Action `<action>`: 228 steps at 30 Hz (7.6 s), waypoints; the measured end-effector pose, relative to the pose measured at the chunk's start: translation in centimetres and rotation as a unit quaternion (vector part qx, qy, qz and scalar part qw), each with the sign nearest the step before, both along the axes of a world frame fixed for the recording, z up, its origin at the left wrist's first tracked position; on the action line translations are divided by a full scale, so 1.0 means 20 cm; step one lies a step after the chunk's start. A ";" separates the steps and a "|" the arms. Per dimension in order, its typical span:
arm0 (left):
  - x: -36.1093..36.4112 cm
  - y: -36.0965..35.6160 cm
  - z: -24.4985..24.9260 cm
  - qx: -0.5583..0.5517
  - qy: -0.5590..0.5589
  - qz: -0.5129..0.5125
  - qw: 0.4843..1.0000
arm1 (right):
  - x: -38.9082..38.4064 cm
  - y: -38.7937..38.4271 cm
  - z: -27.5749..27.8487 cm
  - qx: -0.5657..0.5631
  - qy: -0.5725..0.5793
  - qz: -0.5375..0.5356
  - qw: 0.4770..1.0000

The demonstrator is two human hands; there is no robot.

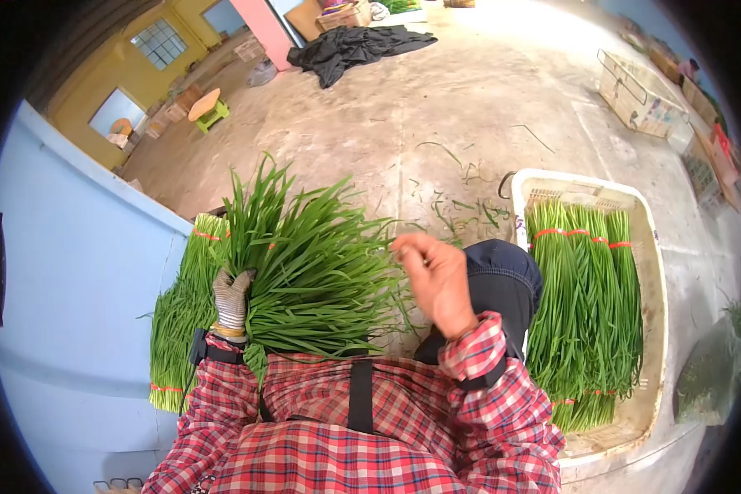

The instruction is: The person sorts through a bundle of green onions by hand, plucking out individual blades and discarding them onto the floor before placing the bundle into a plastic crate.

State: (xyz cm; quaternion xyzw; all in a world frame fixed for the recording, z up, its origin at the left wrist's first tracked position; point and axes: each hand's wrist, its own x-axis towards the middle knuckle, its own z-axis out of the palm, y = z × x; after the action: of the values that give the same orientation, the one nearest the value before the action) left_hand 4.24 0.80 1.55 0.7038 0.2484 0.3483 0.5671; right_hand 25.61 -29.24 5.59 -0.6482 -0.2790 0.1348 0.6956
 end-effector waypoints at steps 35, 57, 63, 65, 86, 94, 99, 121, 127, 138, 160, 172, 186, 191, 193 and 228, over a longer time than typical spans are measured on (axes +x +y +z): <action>0.00 0.03 -0.05 -0.012 -0.032 0.026 0.999 | -0.04 0.18 -0.10 -0.184 -0.330 0.061 0.924; -0.04 0.04 -0.06 -0.019 -0.045 0.033 0.998 | 0.26 0.22 0.00 -0.102 -0.376 -0.072 0.918; -0.02 0.02 -0.04 -0.003 -0.019 0.038 0.999 | 0.10 0.41 0.03 -0.112 -0.395 0.034 0.911; -0.03 0.04 -0.06 -0.007 -0.019 0.029 0.999 | 0.08 0.42 0.03 -0.170 -0.409 0.050 0.895; 0.00 0.00 -0.03 0.013 -0.007 0.028 1.000 | 0.09 0.47 -0.20 -0.056 -0.308 0.013 0.950; 0.03 -0.04 0.00 0.036 0.029 0.019 0.999 | 0.03 0.50 -0.23 0.066 0.152 0.038 0.985; 0.04 -0.06 0.00 0.025 0.009 0.013 1.000 | 0.23 0.35 -0.10 0.106 0.059 -0.042 0.992; 0.20 -0.52 0.10 0.501 0.314 -0.134 0.795 | 0.11 0.41 0.20 -0.068 -0.352 -0.144 0.922; 0.27 -0.75 -0.44 0.553 0.254 -0.125 0.784 | -0.56 0.81 0.14 -0.223 -0.476 0.199 0.827; 0.05 -0.77 -0.24 0.490 0.231 -0.270 0.796 | -0.65 0.92 -0.10 -0.225 -0.379 0.091 0.893; 0.15 -0.56 0.47 0.017 -0.054 -0.147 0.988 | 0.11 0.06 0.61 0.192 -0.292 -0.087 0.933; -0.03 0.41 -0.51 0.005 0.051 -0.034 0.998 | 0.31 -1.33 1.21 -0.118 -0.166 -0.265 0.943; -0.03 0.21 -0.51 0.046 0.035 0.045 0.997 | 0.76 -1.14 -0.41 -0.360 0.004 -0.227 0.905; -0.02 0.11 -0.45 0.132 0.073 0.064 0.986 | 0.89 -0.94 -0.46 -0.463 -0.001 -0.262 0.847; 0.00 0.10 -0.43 0.159 0.070 0.057 0.983 | 0.95 -0.86 -0.47 -0.478 0.035 -0.254 0.840; -0.03 0.07 -0.37 0.209 0.209 0.100 0.950 | 0.99 -0.72 -1.13 -0.595 -0.383 -0.129 0.694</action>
State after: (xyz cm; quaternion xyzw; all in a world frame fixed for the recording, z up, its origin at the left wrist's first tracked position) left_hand 3.65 2.13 -5.78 0.8350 0.3520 0.2924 0.3054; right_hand 45.50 -43.62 -16.99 -0.9518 -0.2963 -0.0786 0.0074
